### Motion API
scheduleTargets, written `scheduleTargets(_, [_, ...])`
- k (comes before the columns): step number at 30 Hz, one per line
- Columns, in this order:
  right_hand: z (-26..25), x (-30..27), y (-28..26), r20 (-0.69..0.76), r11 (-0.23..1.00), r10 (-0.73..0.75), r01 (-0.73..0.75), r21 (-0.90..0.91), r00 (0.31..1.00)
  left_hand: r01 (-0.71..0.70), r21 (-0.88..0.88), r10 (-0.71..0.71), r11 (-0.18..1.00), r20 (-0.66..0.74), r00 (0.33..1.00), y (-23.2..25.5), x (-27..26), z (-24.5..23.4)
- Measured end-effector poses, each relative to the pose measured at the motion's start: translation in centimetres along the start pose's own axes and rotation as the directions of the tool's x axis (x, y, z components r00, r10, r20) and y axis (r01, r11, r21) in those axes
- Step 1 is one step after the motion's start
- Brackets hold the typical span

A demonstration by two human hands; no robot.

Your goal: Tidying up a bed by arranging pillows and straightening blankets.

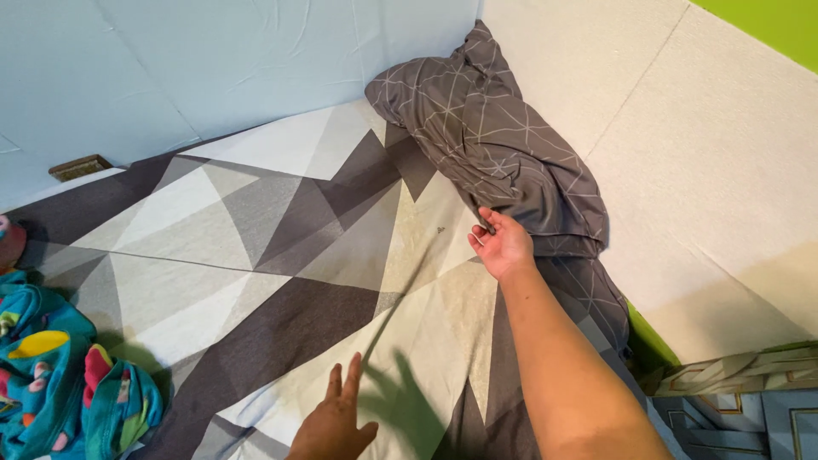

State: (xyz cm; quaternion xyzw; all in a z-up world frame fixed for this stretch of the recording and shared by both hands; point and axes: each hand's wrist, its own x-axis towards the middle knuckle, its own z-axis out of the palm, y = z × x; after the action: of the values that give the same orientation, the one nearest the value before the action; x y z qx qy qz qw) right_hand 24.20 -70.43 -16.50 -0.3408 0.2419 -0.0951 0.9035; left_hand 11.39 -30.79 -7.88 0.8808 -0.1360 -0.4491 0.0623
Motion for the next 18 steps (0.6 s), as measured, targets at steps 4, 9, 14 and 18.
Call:
scheduleTargets(4, [3.3, -3.6, -0.1, -0.089, 0.974, 0.081, -0.061, 0.216, 0.993, 0.019, -0.187, -0.039, 0.982, -0.103, 0.994, -1.9, 2.7, 0.6])
scheduleTargets(9, [9.1, -12.9, -0.4, -0.104, 0.946, 0.108, -0.071, 0.315, 0.989, 0.029, -0.525, -0.186, 0.851, -0.249, 0.95, -5.0, 8.6, 2.5])
scheduleTargets(14, [15.9, -21.9, 1.3, 0.306, 0.86, 0.135, -0.264, 0.436, 0.943, -0.036, -0.974, -0.297, 0.226, -0.104, 0.949, -4.4, 8.3, 1.5])
scheduleTargets(18, [18.2, -28.0, 9.8, 0.355, 0.951, 0.028, -0.135, 0.28, 0.934, -0.067, -0.989, -0.286, -0.131, -0.027, 0.958, -8.3, 7.8, 3.1])
